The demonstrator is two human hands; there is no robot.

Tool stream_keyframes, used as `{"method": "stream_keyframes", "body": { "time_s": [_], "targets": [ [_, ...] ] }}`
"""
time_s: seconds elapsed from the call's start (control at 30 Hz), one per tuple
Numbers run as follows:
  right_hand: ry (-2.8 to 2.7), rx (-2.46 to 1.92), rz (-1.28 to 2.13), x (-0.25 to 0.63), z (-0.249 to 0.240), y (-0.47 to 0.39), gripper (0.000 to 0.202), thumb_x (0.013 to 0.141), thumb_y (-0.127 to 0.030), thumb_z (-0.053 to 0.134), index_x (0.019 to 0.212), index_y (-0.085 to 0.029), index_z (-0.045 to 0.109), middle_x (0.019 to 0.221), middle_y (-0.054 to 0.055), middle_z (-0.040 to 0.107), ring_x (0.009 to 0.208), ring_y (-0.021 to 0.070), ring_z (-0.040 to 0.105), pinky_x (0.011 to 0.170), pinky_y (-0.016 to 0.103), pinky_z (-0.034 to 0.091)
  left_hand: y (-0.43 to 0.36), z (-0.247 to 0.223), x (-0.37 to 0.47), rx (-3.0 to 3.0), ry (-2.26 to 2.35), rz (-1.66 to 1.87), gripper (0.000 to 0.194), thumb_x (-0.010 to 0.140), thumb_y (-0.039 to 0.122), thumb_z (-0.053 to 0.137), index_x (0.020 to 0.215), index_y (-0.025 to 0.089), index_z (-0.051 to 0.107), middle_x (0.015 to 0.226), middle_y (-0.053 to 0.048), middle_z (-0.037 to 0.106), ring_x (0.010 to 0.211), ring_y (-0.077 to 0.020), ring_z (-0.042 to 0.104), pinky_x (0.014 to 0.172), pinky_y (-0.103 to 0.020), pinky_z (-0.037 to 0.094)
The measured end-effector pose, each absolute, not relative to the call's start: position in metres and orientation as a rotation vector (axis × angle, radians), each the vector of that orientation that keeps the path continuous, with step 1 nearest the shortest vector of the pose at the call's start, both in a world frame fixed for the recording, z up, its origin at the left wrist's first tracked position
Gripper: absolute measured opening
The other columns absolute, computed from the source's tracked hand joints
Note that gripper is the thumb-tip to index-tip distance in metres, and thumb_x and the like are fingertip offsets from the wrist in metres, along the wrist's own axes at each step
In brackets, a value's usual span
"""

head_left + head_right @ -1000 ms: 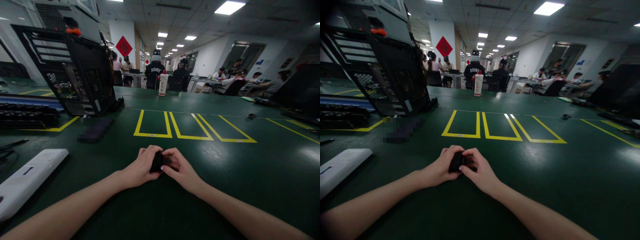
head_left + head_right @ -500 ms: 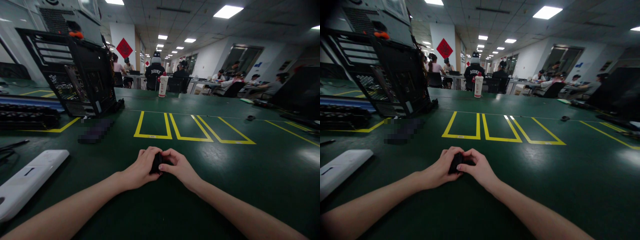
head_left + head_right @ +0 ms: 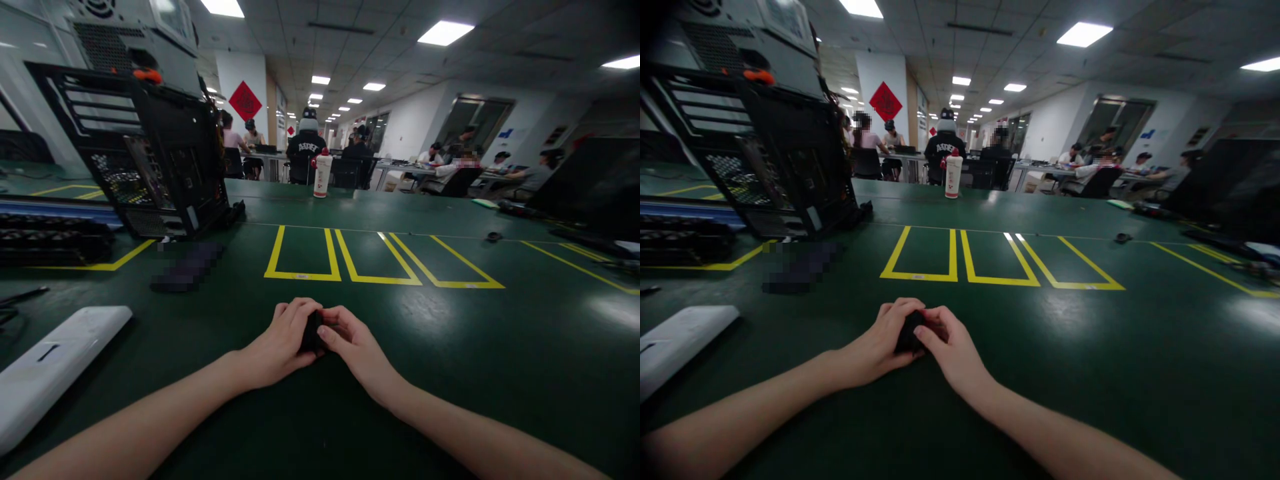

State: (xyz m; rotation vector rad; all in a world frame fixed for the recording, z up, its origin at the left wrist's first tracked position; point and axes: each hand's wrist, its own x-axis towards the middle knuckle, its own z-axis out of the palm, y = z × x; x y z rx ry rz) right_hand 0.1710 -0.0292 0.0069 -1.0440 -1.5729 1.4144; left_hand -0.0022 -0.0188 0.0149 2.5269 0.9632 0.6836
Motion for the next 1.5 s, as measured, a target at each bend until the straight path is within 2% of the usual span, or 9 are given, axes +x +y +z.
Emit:
{"method": "stream_keyframes", "body": {
  "time_s": [0.13,0.23,0.47,0.63,0.77,1.0,1.27,1.5],
  "targets": [
    [-1.881,-1.125,0.905,0.168,0.001,-0.036,0.016,0.085,-0.017,0.043,0.099,-0.021,0.05,0.095,0.004,0.051,0.085,0.0166,0.051,0.077,0.034,0.044,-0.019,0.014,-0.003,2.542,0.944,0.675,0.059,0.076,0.014,0.059,0.123,0.021,0.024,0.12,-0.011,0.038,0.108,-0.0244,0.04,0.09,-0.041,0.036],
    [-1.957,-1.13,0.811,0.168,0.001,-0.04,0.018,0.085,-0.015,0.041,0.101,-0.021,0.049,0.098,0.004,0.05,0.085,0.0164,0.05,0.076,0.034,0.044,-0.018,0.015,-0.003,2.518,0.935,0.661,0.058,0.076,0.014,0.06,0.122,0.022,0.024,0.119,-0.01,0.039,0.107,-0.0242,0.041,0.09,-0.041,0.036],
    [-1.684,-1.054,1.186,0.171,0.001,-0.033,0.012,0.087,-0.025,0.041,0.096,-0.023,0.049,0.097,0.002,0.053,0.09,0.0166,0.054,0.074,0.031,0.048,-0.019,0.022,-0.002,2.418,0.963,0.654,0.053,0.078,0.021,0.059,0.121,0.024,0.028,0.115,-0.009,0.043,0.101,-0.0255,0.045,0.085,-0.044,0.038],
    [-1.567,-1.079,1.366,0.174,-0.002,-0.027,0.019,0.084,-0.03,0.048,0.101,-0.023,0.05,0.101,0.003,0.055,0.095,0.018,0.055,0.079,0.033,0.048,-0.02,0.022,-0.002,2.411,0.977,0.657,0.055,0.077,0.021,0.061,0.121,0.024,0.028,0.115,-0.009,0.044,0.1,-0.025,0.046,0.084,-0.043,0.039],
    [-1.583,-1.075,1.389,0.174,-0.001,-0.028,0.015,0.083,-0.029,0.048,0.097,-0.022,0.052,0.098,0.002,0.056,0.091,0.0178,0.056,0.077,0.033,0.048,-0.019,0.021,-0.002,2.425,0.975,0.663,0.056,0.076,0.021,0.061,0.121,0.024,0.028,0.115,-0.009,0.044,0.101,-0.0255,0.046,0.084,-0.043,0.039],
    [-1.624,-0.976,1.332,0.173,0.004,-0.033,0.017,0.081,-0.018,0.051,0.097,-0.023,0.05,0.101,0.002,0.052,0.101,0.0173,0.052,0.084,0.033,0.047,-0.016,0.016,-0.002,2.477,0.952,0.673,0.055,0.077,0.019,0.06,0.12,0.021,0.028,0.117,-0.009,0.042,0.105,-0.0247,0.043,0.089,-0.041,0.036],
    [-1.527,-1.054,1.365,0.172,0.006,-0.03,0.013,0.083,-0.031,0.049,0.091,-0.021,0.053,0.091,0.001,0.056,0.089,0.0172,0.056,0.076,0.032,0.048,-0.019,0.025,-0.003,2.484,0.943,0.626,0.056,0.078,0.02,0.06,0.121,0.021,0.026,0.117,-0.01,0.042,0.108,-0.0244,0.042,0.091,-0.042,0.035],
    [-1.541,-1.117,1.425,0.174,0.005,-0.024,0.019,0.082,-0.032,0.051,0.098,-0.021,0.053,0.097,0.002,0.057,0.094,0.0179,0.055,0.083,0.034,0.045,-0.017,0.022,-0.004,2.463,0.95,0.638,0.056,0.077,0.022,0.061,0.121,0.023,0.026,0.117,-0.009,0.043,0.106,-0.0253,0.044,0.089,-0.043,0.036]
  ]
}}
